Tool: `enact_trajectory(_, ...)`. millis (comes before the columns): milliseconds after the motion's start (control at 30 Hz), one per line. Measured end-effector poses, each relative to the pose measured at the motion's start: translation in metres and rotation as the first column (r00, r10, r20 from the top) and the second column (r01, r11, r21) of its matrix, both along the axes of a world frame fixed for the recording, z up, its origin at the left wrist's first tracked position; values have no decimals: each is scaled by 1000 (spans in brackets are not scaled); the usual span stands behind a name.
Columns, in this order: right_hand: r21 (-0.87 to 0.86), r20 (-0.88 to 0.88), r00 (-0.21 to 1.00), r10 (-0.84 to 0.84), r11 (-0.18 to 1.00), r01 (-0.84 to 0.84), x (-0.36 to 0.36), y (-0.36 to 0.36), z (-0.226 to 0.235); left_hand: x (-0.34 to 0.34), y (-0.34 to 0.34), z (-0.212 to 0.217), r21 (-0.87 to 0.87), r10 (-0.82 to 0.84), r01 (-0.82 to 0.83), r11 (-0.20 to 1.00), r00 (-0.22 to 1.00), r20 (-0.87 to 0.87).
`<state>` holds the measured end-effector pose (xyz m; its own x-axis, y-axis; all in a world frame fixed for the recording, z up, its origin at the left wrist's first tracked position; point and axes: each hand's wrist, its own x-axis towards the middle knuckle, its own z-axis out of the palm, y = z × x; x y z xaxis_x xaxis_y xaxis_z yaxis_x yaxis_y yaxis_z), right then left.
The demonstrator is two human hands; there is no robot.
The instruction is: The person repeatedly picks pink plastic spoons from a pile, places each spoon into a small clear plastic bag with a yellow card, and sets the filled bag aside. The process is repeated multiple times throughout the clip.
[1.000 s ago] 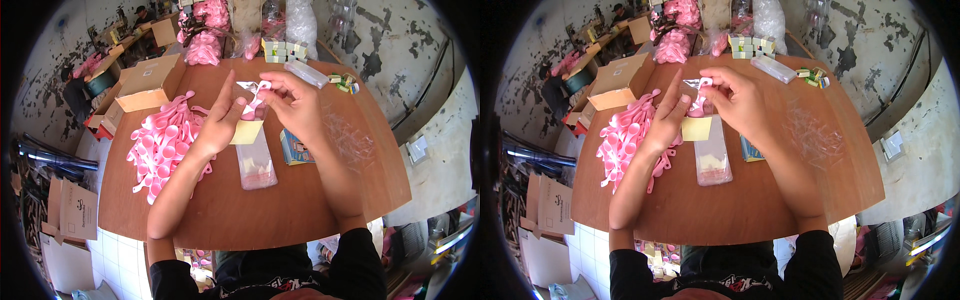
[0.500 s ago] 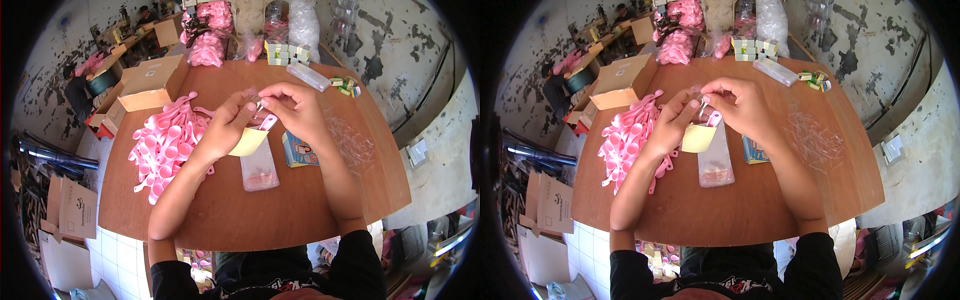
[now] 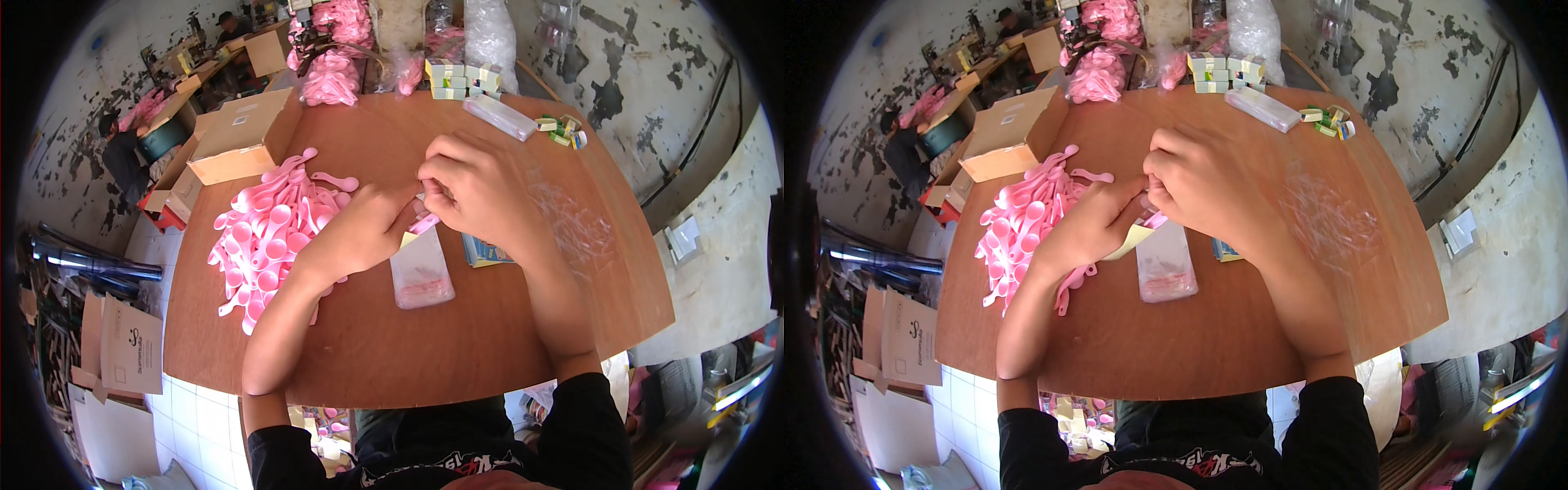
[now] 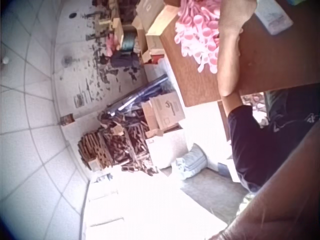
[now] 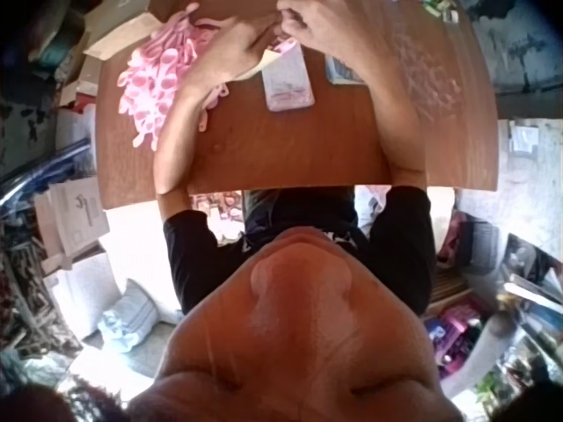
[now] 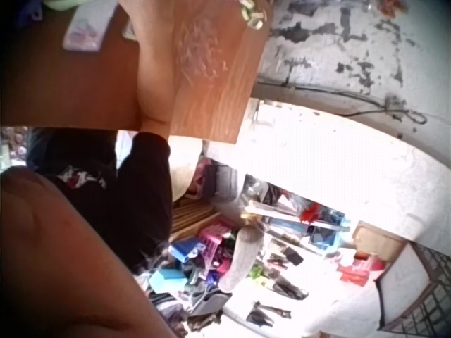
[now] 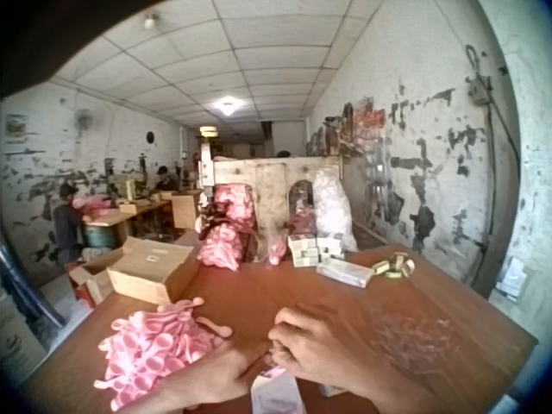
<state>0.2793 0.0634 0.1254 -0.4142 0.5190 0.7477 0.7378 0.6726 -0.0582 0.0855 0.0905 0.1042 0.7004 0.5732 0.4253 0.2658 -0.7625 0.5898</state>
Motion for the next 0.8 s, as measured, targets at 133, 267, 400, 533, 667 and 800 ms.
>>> enact_trajectory(133, -214, -391, 915, 101, 957, -198, 10, 7, -1, 5, -3, 6, -74, -59, 66, 995, 994, 93)
enact_trajectory(267, -431, -784, 618, -57, 767, -476, 13, 4, 1, 7, -5, 1, -164, -58, 91, 982, 979, 194)
enact_trajectory(400, -197, -950, 310, 32, 710, -676, 42, 12, 11, 5, -14, 9, -405, 12, 152, 901, 927, 375)
enact_trajectory(533, -207, -949, 309, 68, 604, -769, 132, 16, 13, 4, -9, 12, -378, 80, 114, 919, 883, 462)
enact_trajectory(667, -814, -531, 693, -487, 522, -257, 237, 23, -37, 5, -1, 8, -456, 129, 100, 884, 886, 445)
enact_trajectory(800, -341, 22, 754, -657, 704, 623, 278, 14, -86, 10, 14, -8, -502, 148, 159, 850, 843, 517)
